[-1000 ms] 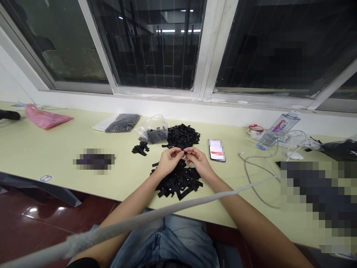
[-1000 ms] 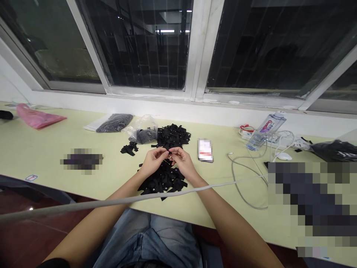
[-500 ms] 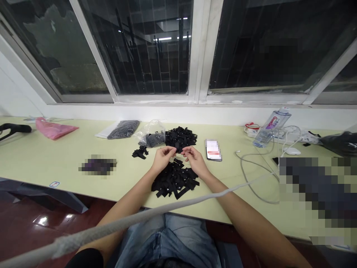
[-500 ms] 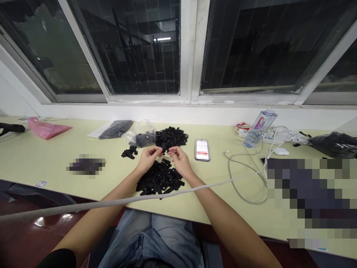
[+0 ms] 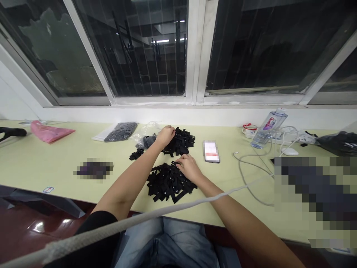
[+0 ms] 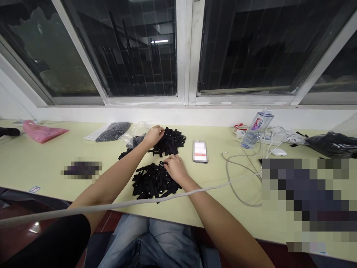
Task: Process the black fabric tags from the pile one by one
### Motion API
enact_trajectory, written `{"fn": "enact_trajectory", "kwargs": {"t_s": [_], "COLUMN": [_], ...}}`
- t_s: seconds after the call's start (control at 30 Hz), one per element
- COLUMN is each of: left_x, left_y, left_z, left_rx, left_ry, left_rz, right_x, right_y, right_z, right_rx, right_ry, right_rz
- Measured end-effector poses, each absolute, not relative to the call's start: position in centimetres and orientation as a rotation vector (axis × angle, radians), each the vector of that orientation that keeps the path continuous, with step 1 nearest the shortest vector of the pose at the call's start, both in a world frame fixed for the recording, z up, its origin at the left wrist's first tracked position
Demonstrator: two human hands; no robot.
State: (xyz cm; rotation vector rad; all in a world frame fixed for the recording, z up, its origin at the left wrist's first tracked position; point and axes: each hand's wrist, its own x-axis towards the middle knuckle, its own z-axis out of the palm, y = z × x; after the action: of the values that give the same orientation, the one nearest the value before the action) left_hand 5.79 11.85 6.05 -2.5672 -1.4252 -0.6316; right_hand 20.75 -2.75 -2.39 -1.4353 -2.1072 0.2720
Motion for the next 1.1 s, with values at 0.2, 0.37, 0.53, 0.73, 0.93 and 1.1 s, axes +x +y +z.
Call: {"fn": "enact_trajectory", "kwargs": {"t_s": [0.2, 0.37, 0.53, 0.73, 0.93, 1.1], "left_x": [4.5, 2.6, 3.1, 3.0, 2.6, 2.2], "left_y": [10.3, 8.6, 6.8, 1.4, 0.3, 0.6], "left_z": [5.3, 4.8, 4.9, 1.9, 0.2, 0.2], "left_rx": [-2.497, -2.485, -2.675, -3.157, -3.309, -3.14], "left_ry": [-1.367, -1.26, -1.218, -1.294, -1.464, -1.543], "left_rz": [-0.394, -0.383, -0.674, -1.28, -1.626, -1.698], "right_x": [20.9, 21.3, 21.7, 21.9, 21.8, 21.7], "right_y": [-2.5, -2.0, -2.0, -2.2, -2.7, -2.9], "right_z": [-2.7, -2.8, -2.4, -1.9, -1.7, -1.5], "right_rx": [-1.374, -1.275, -1.242, -1.159, -1.079, -1.084], "right_ry": [-2.038, -1.856, -1.705, -1.609, -1.55, -1.519], "right_rz": [0.333, 0.46, 0.618, 0.727, 0.871, 0.863]}}
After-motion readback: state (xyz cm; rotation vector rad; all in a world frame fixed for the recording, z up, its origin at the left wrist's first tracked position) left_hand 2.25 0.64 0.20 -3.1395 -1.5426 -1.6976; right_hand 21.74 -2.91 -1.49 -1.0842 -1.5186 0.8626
